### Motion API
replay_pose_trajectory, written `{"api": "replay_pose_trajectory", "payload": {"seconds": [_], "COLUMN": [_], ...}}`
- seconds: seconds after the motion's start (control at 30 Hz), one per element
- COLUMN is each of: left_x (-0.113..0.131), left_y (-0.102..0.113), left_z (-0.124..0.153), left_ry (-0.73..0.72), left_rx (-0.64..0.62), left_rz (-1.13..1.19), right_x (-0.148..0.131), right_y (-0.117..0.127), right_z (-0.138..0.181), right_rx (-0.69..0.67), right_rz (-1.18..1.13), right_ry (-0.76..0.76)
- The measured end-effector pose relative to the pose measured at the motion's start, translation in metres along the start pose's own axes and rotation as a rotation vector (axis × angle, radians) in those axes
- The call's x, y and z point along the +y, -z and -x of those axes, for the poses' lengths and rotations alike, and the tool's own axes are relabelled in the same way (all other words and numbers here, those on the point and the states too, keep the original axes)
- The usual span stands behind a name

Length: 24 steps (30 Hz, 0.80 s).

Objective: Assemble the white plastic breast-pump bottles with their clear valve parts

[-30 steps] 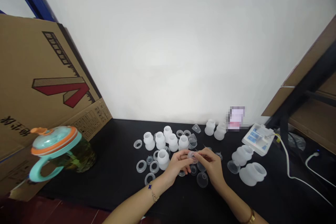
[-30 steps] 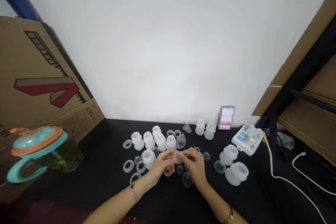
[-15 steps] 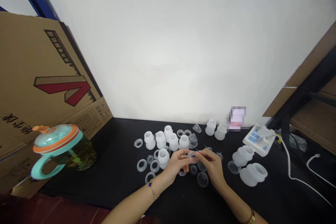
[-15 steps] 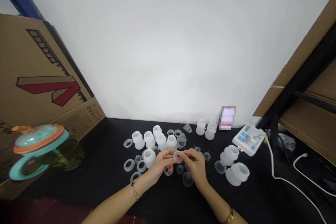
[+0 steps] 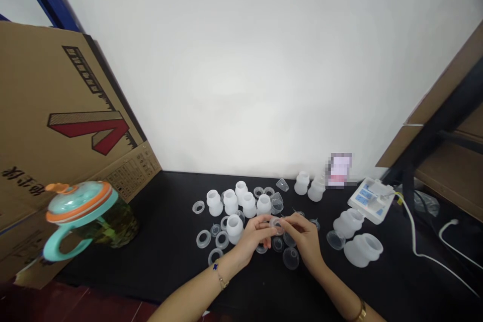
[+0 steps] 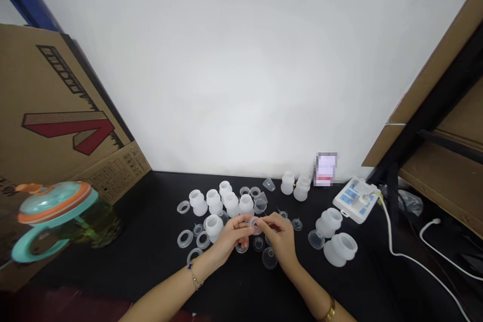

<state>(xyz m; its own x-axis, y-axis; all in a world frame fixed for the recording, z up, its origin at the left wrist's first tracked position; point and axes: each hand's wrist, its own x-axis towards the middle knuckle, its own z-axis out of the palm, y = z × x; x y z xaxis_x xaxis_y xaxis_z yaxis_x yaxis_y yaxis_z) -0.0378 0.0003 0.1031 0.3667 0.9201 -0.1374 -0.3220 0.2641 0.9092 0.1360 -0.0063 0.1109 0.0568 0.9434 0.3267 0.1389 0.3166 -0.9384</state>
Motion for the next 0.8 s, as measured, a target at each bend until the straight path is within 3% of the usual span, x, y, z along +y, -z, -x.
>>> {"api": "replay_pose_trajectory", "payload": {"seconds": [0.23,0.8], "left_x": [-0.001,0.0], "left_y": [-0.001,0.0], "left_z": [0.001,-0.001], "left_ry": [-0.002,-0.048], "left_rx": [0.012,0.071], "left_rz": [-0.015,-0.041], "right_x": [-0.011,0.001], "right_y": [-0.001,0.0], "right_z": [0.0,-0.002], "right_rx": [0.009,-0.051], "right_rz": [0.012,0.009], "right_ry": [0.046,0.009]}}
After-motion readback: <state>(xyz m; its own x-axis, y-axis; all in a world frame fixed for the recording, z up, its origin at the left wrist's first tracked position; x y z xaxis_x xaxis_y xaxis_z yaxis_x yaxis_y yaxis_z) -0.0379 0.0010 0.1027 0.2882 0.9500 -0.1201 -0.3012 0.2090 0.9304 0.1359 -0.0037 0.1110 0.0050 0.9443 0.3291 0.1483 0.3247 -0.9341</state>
